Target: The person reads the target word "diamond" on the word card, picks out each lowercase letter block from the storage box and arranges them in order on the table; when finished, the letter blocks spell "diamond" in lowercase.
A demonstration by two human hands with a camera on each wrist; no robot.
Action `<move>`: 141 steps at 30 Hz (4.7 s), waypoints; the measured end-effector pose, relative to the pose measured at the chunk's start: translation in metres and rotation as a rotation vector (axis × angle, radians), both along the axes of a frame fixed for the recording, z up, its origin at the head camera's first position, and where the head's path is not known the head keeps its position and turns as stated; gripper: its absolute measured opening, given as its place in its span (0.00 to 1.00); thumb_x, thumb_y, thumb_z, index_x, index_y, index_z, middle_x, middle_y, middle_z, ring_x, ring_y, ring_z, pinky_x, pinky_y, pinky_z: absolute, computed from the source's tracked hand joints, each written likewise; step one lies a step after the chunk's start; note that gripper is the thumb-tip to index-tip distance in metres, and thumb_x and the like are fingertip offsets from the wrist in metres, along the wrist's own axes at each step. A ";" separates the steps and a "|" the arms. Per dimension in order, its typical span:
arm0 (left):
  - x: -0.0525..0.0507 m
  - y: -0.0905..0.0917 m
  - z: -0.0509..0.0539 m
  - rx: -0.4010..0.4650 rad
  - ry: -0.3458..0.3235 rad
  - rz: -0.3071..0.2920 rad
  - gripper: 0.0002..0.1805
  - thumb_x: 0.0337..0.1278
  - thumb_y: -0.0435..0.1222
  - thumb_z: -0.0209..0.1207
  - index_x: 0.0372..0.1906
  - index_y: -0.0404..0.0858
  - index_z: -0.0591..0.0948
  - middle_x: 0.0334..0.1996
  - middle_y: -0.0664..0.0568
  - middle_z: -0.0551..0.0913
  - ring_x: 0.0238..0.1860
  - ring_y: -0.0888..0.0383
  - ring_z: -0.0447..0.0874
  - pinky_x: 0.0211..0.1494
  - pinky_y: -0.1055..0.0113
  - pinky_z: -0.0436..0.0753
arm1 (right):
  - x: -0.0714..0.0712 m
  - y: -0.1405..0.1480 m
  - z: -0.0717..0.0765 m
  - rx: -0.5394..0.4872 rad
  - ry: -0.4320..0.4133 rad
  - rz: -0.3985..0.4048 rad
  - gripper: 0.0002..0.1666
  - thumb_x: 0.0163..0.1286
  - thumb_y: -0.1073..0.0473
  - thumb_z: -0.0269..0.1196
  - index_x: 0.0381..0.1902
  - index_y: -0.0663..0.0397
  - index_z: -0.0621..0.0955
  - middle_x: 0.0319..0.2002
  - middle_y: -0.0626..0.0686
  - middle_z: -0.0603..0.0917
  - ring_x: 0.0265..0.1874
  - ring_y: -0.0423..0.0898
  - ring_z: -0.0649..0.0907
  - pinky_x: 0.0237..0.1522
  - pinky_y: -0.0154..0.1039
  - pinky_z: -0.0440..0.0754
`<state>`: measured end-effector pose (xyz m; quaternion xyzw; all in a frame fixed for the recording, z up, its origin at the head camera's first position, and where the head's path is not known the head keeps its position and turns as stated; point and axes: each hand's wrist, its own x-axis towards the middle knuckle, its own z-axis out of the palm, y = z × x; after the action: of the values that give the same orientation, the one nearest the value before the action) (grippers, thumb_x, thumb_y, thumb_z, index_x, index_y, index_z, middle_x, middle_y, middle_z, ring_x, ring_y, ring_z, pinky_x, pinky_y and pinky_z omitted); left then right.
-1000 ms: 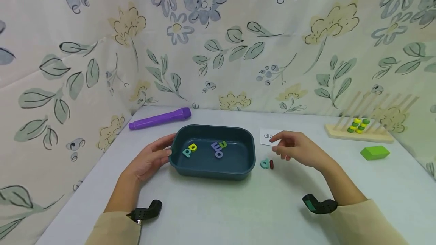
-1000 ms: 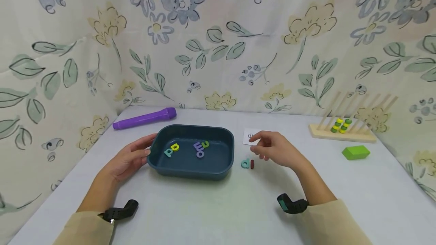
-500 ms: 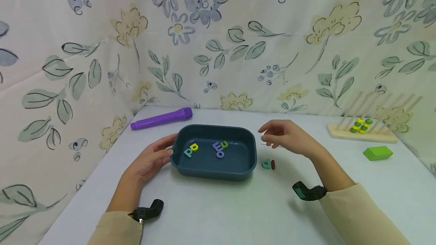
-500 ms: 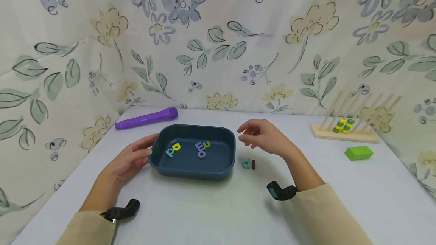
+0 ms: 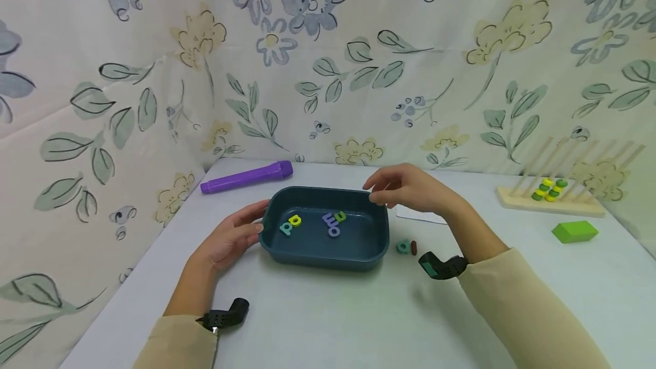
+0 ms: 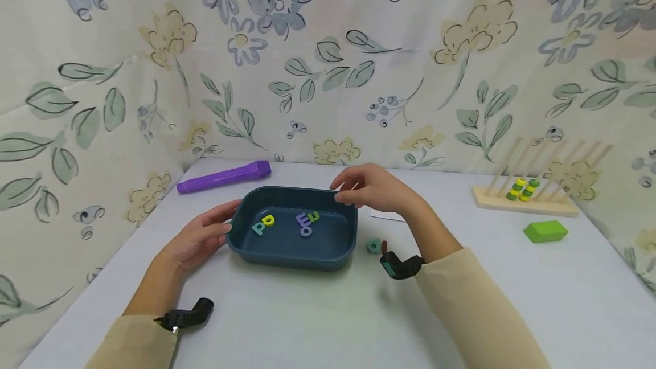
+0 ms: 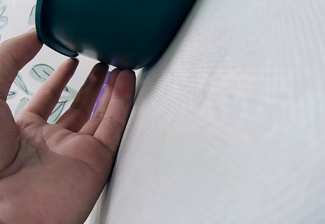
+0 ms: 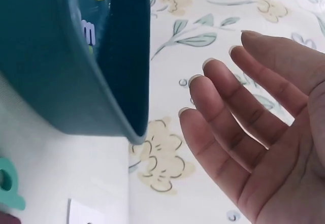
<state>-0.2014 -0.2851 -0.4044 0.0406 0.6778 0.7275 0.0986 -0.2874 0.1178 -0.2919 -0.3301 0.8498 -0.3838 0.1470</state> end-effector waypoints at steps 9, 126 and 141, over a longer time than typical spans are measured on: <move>-0.001 0.000 -0.001 0.000 -0.001 0.006 0.34 0.71 0.34 0.58 0.79 0.41 0.65 0.80 0.44 0.60 0.68 0.58 0.75 0.65 0.67 0.82 | -0.009 -0.021 0.009 0.057 -0.026 0.083 0.16 0.72 0.54 0.67 0.56 0.48 0.86 0.50 0.53 0.88 0.44 0.53 0.87 0.48 0.49 0.88; -0.003 -0.003 -0.002 0.025 -0.006 -0.011 0.34 0.73 0.32 0.56 0.80 0.38 0.62 0.80 0.43 0.59 0.64 0.62 0.78 0.64 0.69 0.82 | -0.039 -0.166 -0.063 0.405 -0.032 0.271 0.14 0.67 0.62 0.72 0.48 0.39 0.88 0.40 0.49 0.86 0.39 0.47 0.81 0.43 0.39 0.82; -0.002 -0.005 -0.002 0.029 -0.001 -0.018 0.34 0.72 0.31 0.56 0.80 0.37 0.62 0.80 0.43 0.59 0.65 0.62 0.78 0.64 0.69 0.82 | -0.037 -0.167 -0.064 0.418 -0.078 0.271 0.12 0.67 0.63 0.71 0.45 0.42 0.86 0.36 0.49 0.84 0.36 0.46 0.80 0.39 0.37 0.81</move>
<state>-0.2038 -0.2899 -0.4063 0.0480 0.6667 0.7364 0.1049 -0.3243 -0.0491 -0.3558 -0.3884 0.8523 -0.1890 0.2951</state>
